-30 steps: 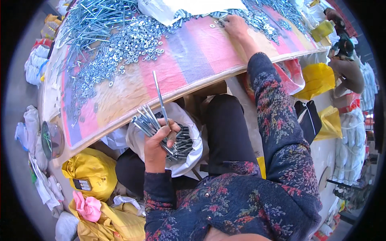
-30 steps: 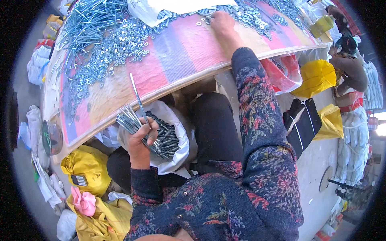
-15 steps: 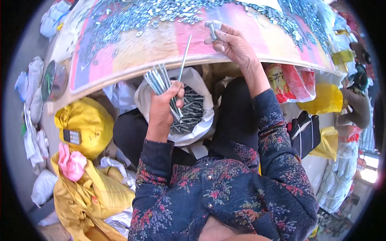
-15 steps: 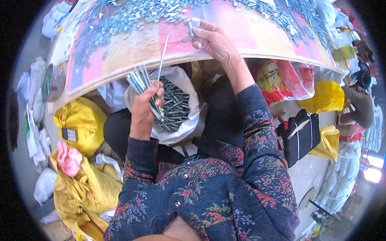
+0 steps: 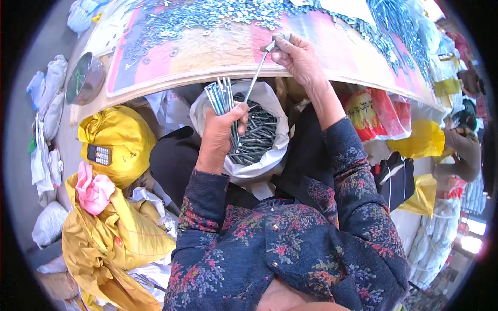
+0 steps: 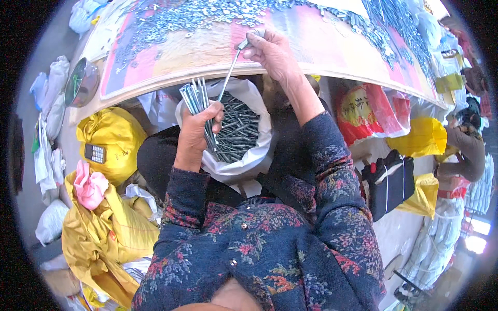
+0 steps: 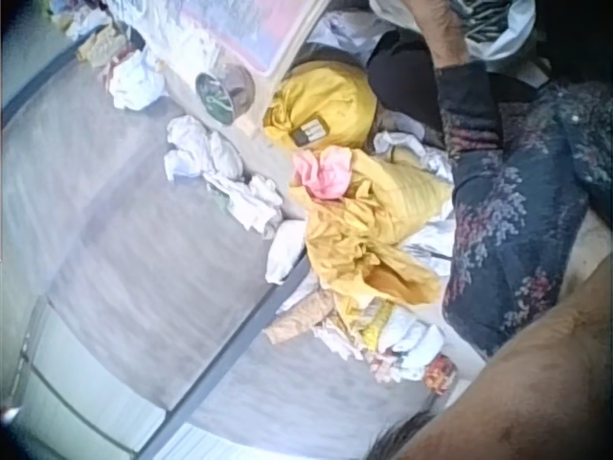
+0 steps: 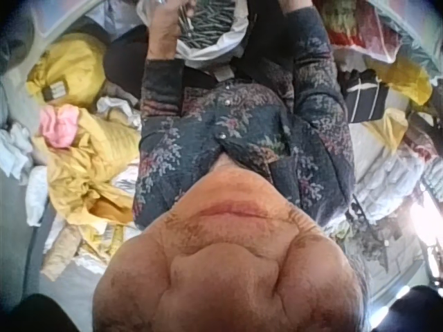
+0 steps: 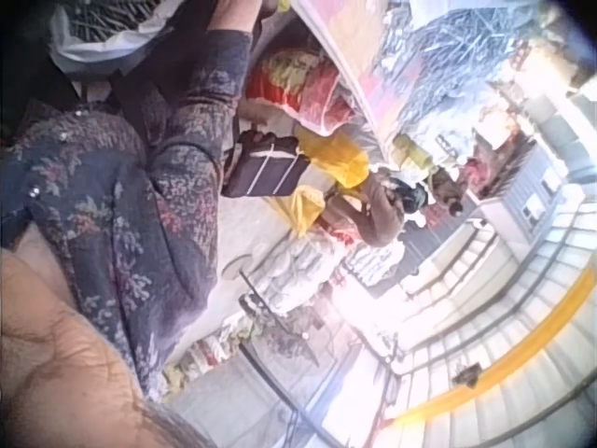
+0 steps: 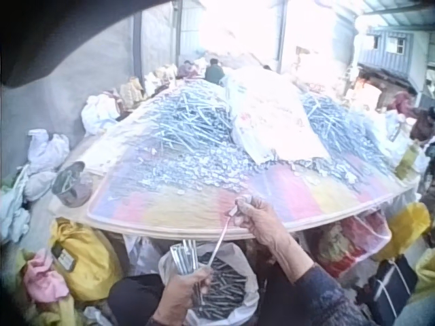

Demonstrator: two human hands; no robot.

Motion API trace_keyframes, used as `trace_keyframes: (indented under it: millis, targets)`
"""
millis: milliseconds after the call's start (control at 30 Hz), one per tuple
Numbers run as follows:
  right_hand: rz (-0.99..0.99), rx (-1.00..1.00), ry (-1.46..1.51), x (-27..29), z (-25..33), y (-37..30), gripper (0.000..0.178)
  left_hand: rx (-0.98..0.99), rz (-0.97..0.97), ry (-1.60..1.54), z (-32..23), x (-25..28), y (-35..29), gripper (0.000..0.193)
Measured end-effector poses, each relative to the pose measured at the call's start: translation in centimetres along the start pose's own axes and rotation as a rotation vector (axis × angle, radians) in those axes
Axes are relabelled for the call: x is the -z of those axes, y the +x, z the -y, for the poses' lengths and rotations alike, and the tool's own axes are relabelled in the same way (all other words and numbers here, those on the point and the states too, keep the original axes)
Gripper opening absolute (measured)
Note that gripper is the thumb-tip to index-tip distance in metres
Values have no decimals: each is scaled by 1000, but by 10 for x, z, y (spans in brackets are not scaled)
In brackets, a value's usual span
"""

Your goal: The person sits at a work table and repeatedly assembles fastener sets by picking up metal rods and threading washers and nuts onto them by hand.

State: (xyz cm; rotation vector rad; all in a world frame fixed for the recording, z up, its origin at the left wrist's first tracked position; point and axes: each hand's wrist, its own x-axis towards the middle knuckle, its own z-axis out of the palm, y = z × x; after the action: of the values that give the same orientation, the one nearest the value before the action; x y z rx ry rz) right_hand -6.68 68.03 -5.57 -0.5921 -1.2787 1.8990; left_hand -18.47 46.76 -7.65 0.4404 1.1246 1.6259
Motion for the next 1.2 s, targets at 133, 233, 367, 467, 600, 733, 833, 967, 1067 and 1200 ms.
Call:
trace_keyframes:
  millis: [133, 233, 367, 467, 600, 733, 833, 967, 1067, 1200]
  targets:
    - [197, -36, -597, -28, 3, -5, 18, -41, -43, 36, -7, 0, -1, 12]
    - [360, -196, -567, -72, -5, -12, 20, -145, -174, 97, -8, 21, -1, 11]
    - [305, -113, -454, -91, 0, -16, 20, -143, -199, -80, -19, 21, -1, 15]
    - [390, -95, -431, -103, -41, -41, 19, -23, -84, -313, -18, 40, -1, 23]
    - [619, -132, -535, -110, -25, -36, 24, 19, 156, -515, -15, 57, -7, 24]
    - [314, 280, -757, -115, -20, 32, 35, -19, 201, -520, -27, 62, -7, 22]
    - [21, 754, -1532, -107, -37, 82, 28, -7, 129, -521, -26, 58, 0, 20]
    - [-27, 828, -1681, -108, -66, 109, 25, 11, -58, -534, -24, 58, 6, 20]
    - [-151, 809, -1486, -105, -64, 108, 21, 22, -40, -388, -26, 49, 12, 21]
    - [-72, 382, -906, -107, -49, 75, 28, -27, -81, -334, -26, 39, 10, 14]
